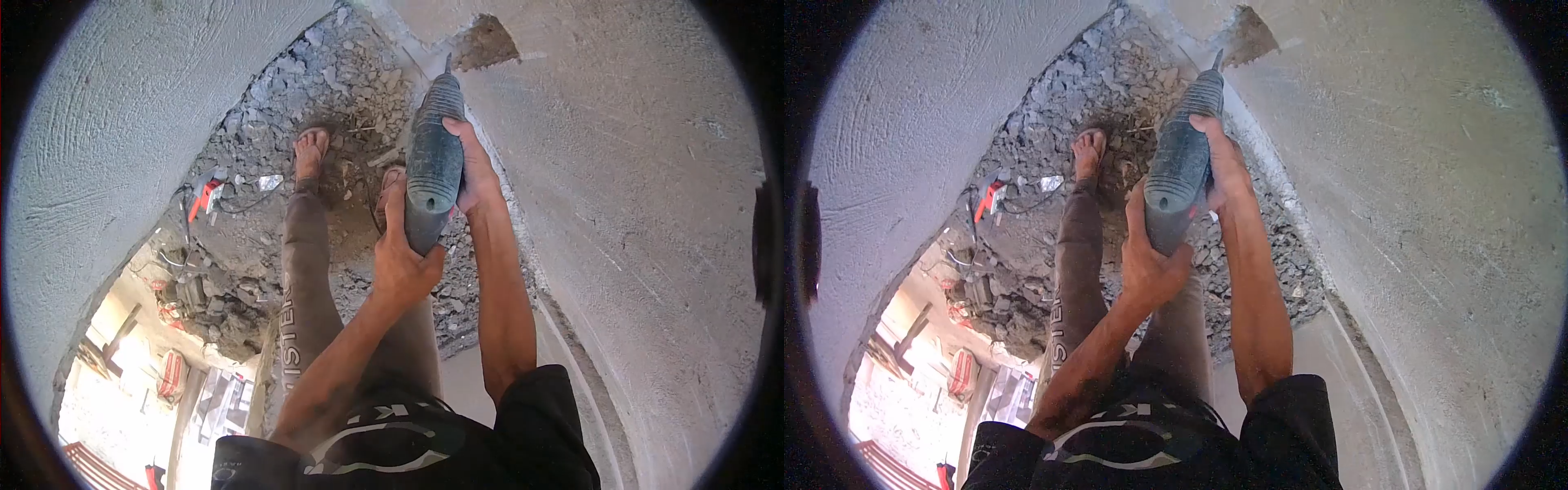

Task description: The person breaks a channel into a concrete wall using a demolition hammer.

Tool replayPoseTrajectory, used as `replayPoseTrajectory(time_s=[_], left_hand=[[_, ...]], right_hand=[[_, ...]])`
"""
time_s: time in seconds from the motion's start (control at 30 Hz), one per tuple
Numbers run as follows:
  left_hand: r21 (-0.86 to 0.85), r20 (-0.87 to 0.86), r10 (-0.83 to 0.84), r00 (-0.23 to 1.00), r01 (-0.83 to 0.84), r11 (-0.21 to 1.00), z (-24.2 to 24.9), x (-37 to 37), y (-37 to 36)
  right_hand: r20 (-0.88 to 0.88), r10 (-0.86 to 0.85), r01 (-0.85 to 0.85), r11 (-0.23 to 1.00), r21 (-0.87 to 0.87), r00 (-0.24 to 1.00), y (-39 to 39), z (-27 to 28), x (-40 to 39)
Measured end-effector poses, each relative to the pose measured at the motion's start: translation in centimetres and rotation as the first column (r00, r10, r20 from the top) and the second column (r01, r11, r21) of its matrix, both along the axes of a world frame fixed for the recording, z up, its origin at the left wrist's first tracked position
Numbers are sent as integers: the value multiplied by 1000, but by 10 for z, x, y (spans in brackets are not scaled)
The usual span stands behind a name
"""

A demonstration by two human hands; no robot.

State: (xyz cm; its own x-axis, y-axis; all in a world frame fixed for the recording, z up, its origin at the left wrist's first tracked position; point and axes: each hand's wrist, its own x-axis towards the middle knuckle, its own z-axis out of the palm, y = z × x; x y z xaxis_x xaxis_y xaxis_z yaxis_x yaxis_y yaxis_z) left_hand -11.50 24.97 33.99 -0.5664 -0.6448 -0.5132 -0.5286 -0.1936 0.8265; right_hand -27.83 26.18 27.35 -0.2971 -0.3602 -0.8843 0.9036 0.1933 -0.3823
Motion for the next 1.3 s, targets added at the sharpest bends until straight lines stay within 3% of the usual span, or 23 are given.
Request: replayPoseTrajectory(time_s=[0.13,0.2,0.3,0.47,0.53,0.63,0.93,1.0,1.23,1.3], left_hand=[[19,-30,0,1000,0,1000,0,-13,-1],[136,-16,21,1000,-19,990,3,-23,-5],[19,-80,76,994,-74,997,-6,-43,2],[112,-93,201,975,-190,975,-22,-99,-7],[86,-262,287,922,-274,958,-29,-114,-8],[89,-106,254,961,-245,965,-20,-117,2],[92,-63,297,953,-291,952,-18,-149,16],[228,-159,361,919,-322,919,-18,-156,16],[204,-134,339,931,-309,929,-21,-160,14],[122,-71,287,955,-277,953,-23,-161,13]], right_hand=[[-11,7,-7,1000,-21,1000,3,-7,-18],[-24,37,-37,999,3,999,0,-10,-28],[-74,82,-80,996,32,994,-11,0,-45],[-53,163,-160,986,54,985,-30,-27,-89],[-105,237,-227,969,98,966,-37,-43,-106],[-35,233,-227,966,128,972,-34,-25,-111],[19,214,-215,972,93,977,-22,-31,-133],[15,212,-213,973,87,977,-20,-31,-140],[33,206,-208,976,61,978,-19,-31,-144],[51,208,-210,977,46,977,-18,-42,-145]])
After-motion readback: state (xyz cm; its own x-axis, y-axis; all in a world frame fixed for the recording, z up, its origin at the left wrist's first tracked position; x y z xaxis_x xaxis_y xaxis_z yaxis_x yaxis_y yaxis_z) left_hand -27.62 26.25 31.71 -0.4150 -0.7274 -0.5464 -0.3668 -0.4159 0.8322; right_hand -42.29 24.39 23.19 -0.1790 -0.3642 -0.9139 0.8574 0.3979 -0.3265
